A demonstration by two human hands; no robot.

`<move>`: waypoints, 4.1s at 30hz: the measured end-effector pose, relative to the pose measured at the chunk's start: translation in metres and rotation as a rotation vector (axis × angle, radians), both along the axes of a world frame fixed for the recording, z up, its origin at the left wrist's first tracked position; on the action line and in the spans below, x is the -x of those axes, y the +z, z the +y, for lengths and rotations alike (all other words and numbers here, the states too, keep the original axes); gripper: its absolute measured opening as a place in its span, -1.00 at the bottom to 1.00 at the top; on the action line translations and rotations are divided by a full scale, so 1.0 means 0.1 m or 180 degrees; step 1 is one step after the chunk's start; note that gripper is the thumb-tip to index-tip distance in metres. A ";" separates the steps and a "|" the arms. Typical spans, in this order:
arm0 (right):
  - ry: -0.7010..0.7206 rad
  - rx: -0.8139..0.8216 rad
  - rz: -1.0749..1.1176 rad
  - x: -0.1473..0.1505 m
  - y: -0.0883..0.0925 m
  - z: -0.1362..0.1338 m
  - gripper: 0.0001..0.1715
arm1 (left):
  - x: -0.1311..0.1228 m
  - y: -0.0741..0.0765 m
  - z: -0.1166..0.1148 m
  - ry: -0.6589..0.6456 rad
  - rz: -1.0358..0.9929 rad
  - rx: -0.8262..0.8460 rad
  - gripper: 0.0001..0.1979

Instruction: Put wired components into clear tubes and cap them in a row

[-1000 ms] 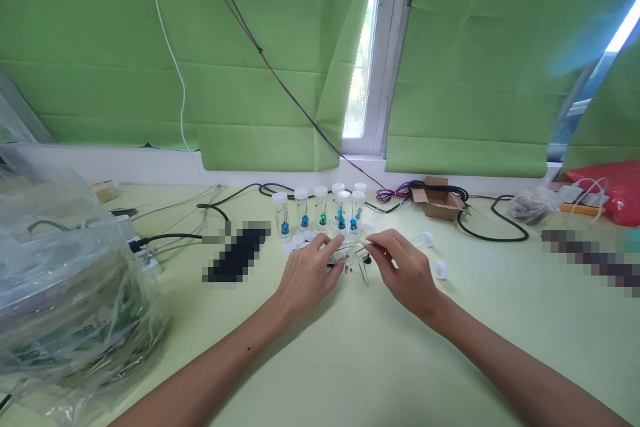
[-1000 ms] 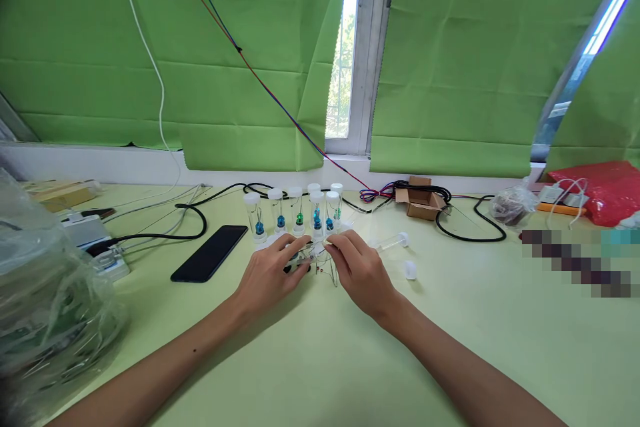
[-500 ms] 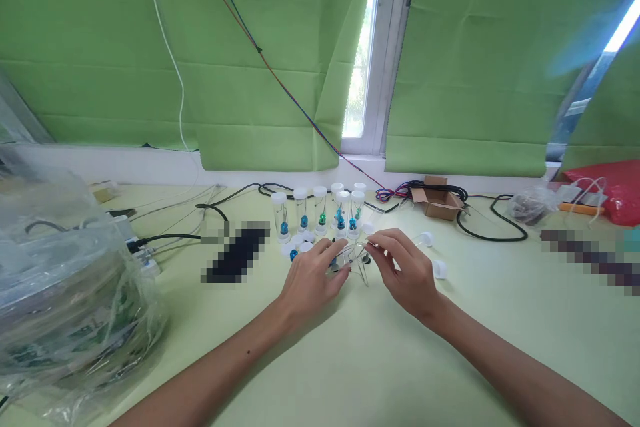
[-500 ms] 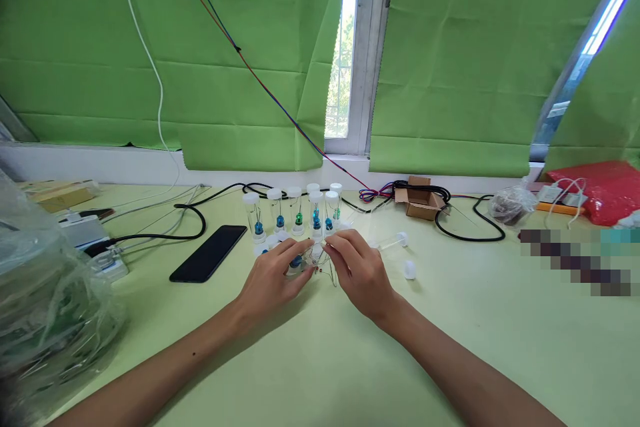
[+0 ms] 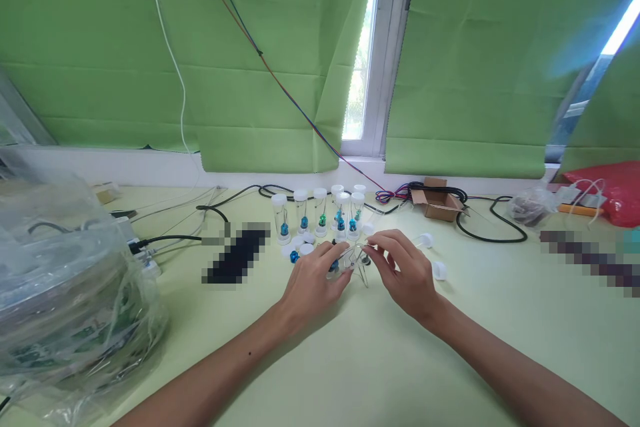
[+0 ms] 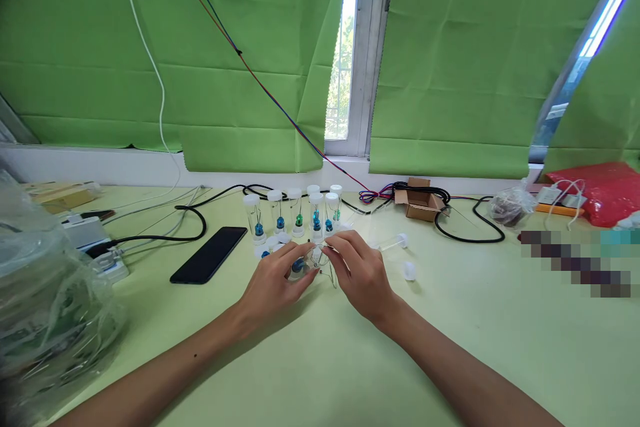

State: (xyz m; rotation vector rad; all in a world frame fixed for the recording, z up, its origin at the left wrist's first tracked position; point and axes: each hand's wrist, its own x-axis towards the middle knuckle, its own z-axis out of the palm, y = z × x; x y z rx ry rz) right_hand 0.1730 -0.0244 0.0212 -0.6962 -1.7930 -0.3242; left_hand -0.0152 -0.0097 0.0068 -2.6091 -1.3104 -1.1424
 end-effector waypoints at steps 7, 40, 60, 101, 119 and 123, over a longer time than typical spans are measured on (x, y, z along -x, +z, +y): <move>0.0010 0.0124 0.0009 -0.01 0.00 0.00 -0.82 | -0.01 0.00 0.02 -0.0045 -0.0019 0.0090 -0.66; 0.0229 0.0053 0.0078 0.02 0.03 -0.03 -0.78 | -0.03 0.03 -0.02 -0.0113 -0.0295 0.0298 -0.73; 0.0077 -0.0016 0.0150 0.03 0.04 -0.03 -0.78 | -0.02 0.01 -0.01 -0.0146 -0.0287 0.0264 -0.73; -0.0087 0.0004 0.0113 -0.04 0.01 0.04 -0.84 | -0.07 0.04 -0.04 -0.0194 -0.0625 0.0823 -0.80; -0.0291 0.1507 -0.1192 -0.15 -0.15 0.27 -0.73 | -0.06 0.05 0.04 0.0057 -0.1558 0.1394 -0.70; -0.0025 0.1538 -0.1459 -0.05 -0.22 0.24 -0.55 | -0.05 0.03 0.05 0.0052 -0.1542 0.1391 -0.71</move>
